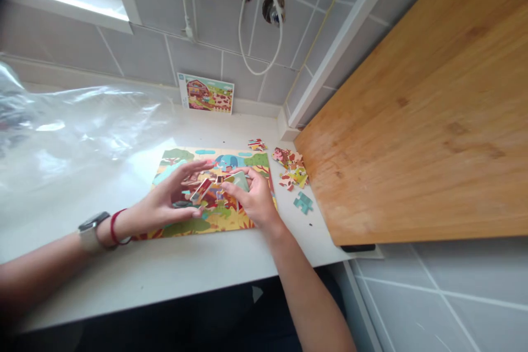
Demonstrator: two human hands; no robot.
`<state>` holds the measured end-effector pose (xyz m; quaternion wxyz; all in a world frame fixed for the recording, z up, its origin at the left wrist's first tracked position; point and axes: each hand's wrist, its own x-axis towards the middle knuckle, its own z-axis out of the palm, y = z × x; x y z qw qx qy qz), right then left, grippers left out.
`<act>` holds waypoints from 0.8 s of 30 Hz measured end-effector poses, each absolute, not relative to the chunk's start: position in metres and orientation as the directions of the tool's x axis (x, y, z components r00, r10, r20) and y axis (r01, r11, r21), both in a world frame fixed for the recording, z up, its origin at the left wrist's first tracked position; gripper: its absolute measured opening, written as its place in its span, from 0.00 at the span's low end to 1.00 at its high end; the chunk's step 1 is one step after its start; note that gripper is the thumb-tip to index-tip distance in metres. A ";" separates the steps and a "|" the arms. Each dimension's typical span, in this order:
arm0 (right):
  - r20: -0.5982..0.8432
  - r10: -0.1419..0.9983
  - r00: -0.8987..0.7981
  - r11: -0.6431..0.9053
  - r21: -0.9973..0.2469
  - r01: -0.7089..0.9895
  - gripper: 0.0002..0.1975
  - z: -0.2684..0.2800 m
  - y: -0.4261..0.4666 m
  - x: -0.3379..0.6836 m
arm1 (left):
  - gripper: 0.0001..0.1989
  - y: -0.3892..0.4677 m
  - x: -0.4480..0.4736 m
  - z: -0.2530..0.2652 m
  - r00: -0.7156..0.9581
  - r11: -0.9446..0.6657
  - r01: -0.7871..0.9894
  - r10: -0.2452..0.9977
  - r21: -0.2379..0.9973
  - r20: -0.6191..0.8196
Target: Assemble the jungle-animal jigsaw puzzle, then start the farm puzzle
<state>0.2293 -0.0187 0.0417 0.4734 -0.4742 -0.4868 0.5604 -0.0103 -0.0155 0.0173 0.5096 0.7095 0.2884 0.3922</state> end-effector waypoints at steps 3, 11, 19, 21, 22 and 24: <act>-0.082 0.986 -0.144 -0.094 -0.993 -0.076 0.21 0.041 -0.021 0.226 | 0.39 -0.022 -0.002 0.017 0.565 -0.033 -0.110 0.820 0.993 0.090; -0.047 0.996 -0.078 -0.051 -0.997 -0.053 0.18 0.031 -0.014 0.229 | 0.28 -0.016 -0.001 0.011 0.542 0.256 -0.124 0.827 0.959 -0.151; -0.124 0.992 0.021 -0.121 -0.986 -0.118 0.23 0.023 -0.007 0.243 | 0.20 -0.005 -0.008 0.027 0.325 0.198 -0.035 0.929 0.980 -0.176; -0.139 0.990 0.036 -0.133 -0.982 -0.134 0.24 0.023 -0.005 0.245 | 0.19 -0.003 -0.010 0.030 0.292 0.122 -0.008 0.949 0.992 -0.114; -0.145 0.988 0.048 -0.137 -0.981 -0.140 0.25 0.023 -0.005 0.246 | 0.19 -0.001 -0.011 0.030 0.273 0.073 0.009 0.959 0.997 -0.072; -0.150 0.986 0.072 -0.138 -0.979 -0.147 0.26 0.024 -0.004 0.248 | 0.20 0.002 -0.012 0.028 0.242 -0.008 0.046 0.970 0.999 -0.004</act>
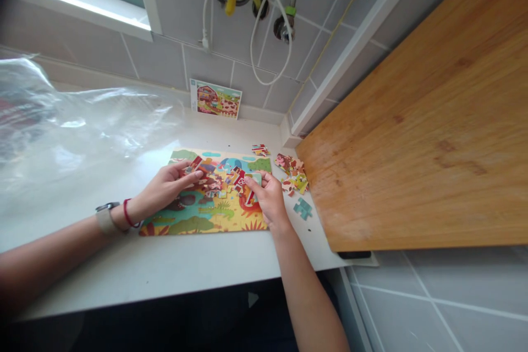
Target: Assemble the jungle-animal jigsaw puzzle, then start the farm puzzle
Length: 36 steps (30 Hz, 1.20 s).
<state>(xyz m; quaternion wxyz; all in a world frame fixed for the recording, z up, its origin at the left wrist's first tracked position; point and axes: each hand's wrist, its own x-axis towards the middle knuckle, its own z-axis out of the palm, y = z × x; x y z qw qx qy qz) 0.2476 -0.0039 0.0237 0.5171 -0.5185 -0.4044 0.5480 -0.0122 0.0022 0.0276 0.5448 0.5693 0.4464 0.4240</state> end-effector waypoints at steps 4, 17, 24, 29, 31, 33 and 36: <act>-0.149 0.987 0.056 -0.141 -0.982 -0.126 0.31 0.023 -0.003 0.251 | 0.23 0.008 -0.016 0.020 0.221 -0.027 0.012 0.975 1.000 0.024; -0.144 0.976 -0.164 -0.138 -0.989 0.050 0.28 0.018 -0.002 0.249 | 0.28 0.019 -0.021 0.010 0.206 0.007 -0.153 0.978 0.988 0.025; -0.094 0.996 0.009 -0.094 -0.995 0.017 0.26 0.011 0.006 0.257 | 0.31 0.017 -0.021 0.007 0.213 -0.054 -0.053 0.975 0.997 0.064; -0.012 0.973 0.231 -0.026 -0.998 0.057 0.25 0.006 0.017 0.274 | 0.31 0.019 -0.022 0.002 0.210 -0.063 -0.020 0.975 0.998 0.065; 0.011 0.960 0.279 -0.019 -0.994 0.107 0.25 0.003 0.021 0.280 | 0.31 0.021 -0.023 0.000 0.208 -0.069 -0.001 0.976 0.998 0.068; 0.018 0.958 0.285 -0.025 -0.989 0.147 0.26 0.002 0.023 0.284 | 0.31 0.021 -0.024 -0.001 0.211 -0.079 0.010 0.975 0.997 0.075; 0.003 0.965 0.263 -0.040 -0.986 0.159 0.27 0.001 0.023 0.285 | 0.30 0.020 -0.024 0.000 0.218 -0.091 0.024 0.972 0.996 0.084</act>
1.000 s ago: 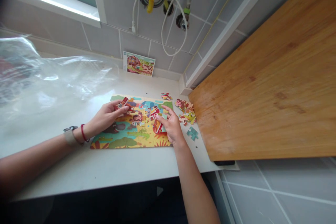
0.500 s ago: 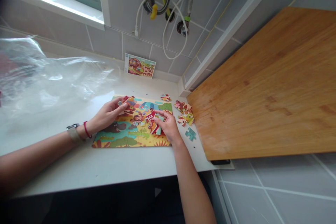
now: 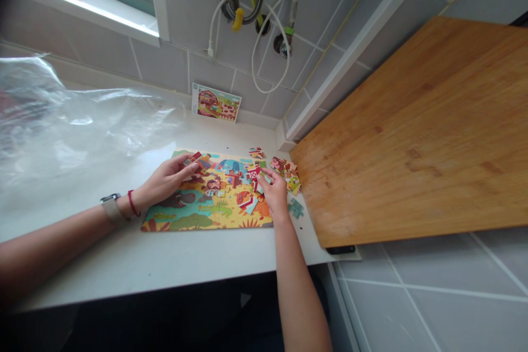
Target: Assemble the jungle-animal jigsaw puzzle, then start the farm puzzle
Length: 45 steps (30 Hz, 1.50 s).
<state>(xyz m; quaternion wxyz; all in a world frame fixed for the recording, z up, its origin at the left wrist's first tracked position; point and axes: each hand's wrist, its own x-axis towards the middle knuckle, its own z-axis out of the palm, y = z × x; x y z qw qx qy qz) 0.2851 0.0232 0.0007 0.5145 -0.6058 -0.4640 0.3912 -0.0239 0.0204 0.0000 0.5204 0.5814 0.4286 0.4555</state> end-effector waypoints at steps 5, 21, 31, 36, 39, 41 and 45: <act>-0.038 0.964 0.262 -0.058 -0.996 0.070 0.28 0.002 0.022 0.282 | 0.30 0.020 -0.024 0.001 0.222 -0.096 0.021 0.971 0.995 0.089; 0.209 0.909 0.361 0.083 -0.939 0.333 0.19 -0.009 0.031 0.299 | 0.29 0.020 -0.024 -0.001 0.228 -0.080 0.013 0.971 0.997 0.075; 0.408 0.872 0.270 0.166 -0.767 0.620 0.16 0.000 0.023 0.298 | 0.29 0.019 -0.023 0.002 0.225 -0.085 0.008 0.971 0.996 0.081; 0.407 0.898 0.166 0.220 -0.743 0.633 0.13 0.010 0.015 0.284 | 0.29 0.019 -0.022 0.006 0.238 -0.054 -0.029 0.969 0.998 0.059; 0.403 0.912 0.078 0.276 -0.743 0.610 0.11 0.013 0.011 0.274 | 0.28 0.018 -0.022 0.009 0.246 -0.060 -0.033 0.967 0.998 0.067; 0.403 0.914 0.045 0.298 -0.742 0.601 0.11 0.015 0.009 0.271 | 0.28 0.018 -0.022 0.010 0.252 -0.073 -0.023 0.965 0.997 0.076; 0.393 0.919 0.044 0.295 -0.754 0.587 0.11 0.016 0.008 0.268 | 0.27 0.018 -0.022 0.010 0.261 -0.082 0.002 0.962 0.997 0.079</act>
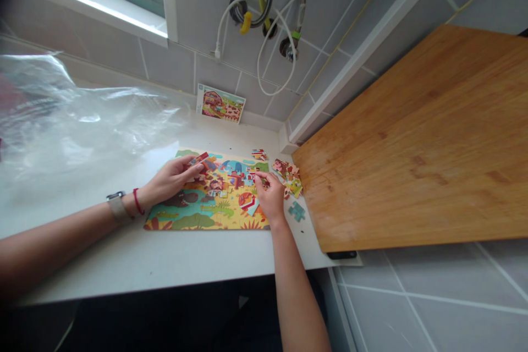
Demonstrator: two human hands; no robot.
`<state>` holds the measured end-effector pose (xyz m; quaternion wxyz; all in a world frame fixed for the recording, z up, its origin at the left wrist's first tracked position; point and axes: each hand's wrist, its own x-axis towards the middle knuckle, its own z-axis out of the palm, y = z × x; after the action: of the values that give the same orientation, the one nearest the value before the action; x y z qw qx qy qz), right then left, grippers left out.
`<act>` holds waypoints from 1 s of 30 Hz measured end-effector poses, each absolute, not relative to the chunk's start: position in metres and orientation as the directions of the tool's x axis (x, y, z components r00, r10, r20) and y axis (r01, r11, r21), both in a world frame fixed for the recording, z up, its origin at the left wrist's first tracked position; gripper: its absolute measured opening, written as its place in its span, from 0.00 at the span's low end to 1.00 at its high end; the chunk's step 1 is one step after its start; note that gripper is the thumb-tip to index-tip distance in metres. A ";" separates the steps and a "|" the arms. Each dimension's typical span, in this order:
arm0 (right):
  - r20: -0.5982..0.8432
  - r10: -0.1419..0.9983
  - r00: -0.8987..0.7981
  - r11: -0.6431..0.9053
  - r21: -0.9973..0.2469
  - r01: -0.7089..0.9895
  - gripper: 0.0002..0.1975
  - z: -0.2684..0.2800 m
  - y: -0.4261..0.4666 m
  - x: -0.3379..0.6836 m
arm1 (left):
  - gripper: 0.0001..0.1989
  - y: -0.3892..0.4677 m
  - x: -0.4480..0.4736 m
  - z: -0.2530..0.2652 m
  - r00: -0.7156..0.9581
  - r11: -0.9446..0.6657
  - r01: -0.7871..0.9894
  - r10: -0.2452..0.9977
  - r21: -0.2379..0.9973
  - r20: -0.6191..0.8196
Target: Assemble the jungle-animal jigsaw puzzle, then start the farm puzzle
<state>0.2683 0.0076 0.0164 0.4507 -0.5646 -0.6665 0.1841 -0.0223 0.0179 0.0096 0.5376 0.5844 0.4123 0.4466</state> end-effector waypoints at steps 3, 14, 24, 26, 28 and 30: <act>0.380 0.924 0.045 0.286 -0.763 0.580 0.11 0.017 0.008 0.268 | 0.27 0.018 -0.023 0.012 0.264 -0.098 0.033 0.961 0.995 0.086; 0.352 0.931 -0.096 0.346 -0.767 0.541 0.08 0.019 0.003 0.257 | 0.25 0.015 -0.021 0.017 0.284 -0.131 0.057 0.953 0.990 0.109; 0.148 0.924 -0.353 0.262 -0.917 0.302 0.11 0.028 0.010 0.213 | 0.22 0.014 -0.021 0.009 0.341 -0.241 0.170 0.924 0.955 0.173; 0.119 0.931 -0.344 0.212 -0.945 0.247 0.13 0.030 0.017 0.211 | 0.22 0.013 -0.020 0.007 0.347 -0.207 0.152 0.927 0.967 0.144; 0.100 0.947 -0.304 0.167 -0.965 0.204 0.16 0.033 0.026 0.214 | 0.21 0.013 -0.020 0.005 0.345 -0.177 0.153 0.931 0.972 0.115; 0.091 0.968 -0.236 0.133 -0.977 0.170 0.18 0.035 0.034 0.219 | 0.20 0.013 -0.020 0.003 0.336 -0.182 0.186 0.935 0.966 0.111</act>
<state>0.2193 0.0337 0.0354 0.4188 -0.4546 -0.6253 0.4763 -0.0199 0.0126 0.0034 0.4796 0.6620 0.4233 0.3906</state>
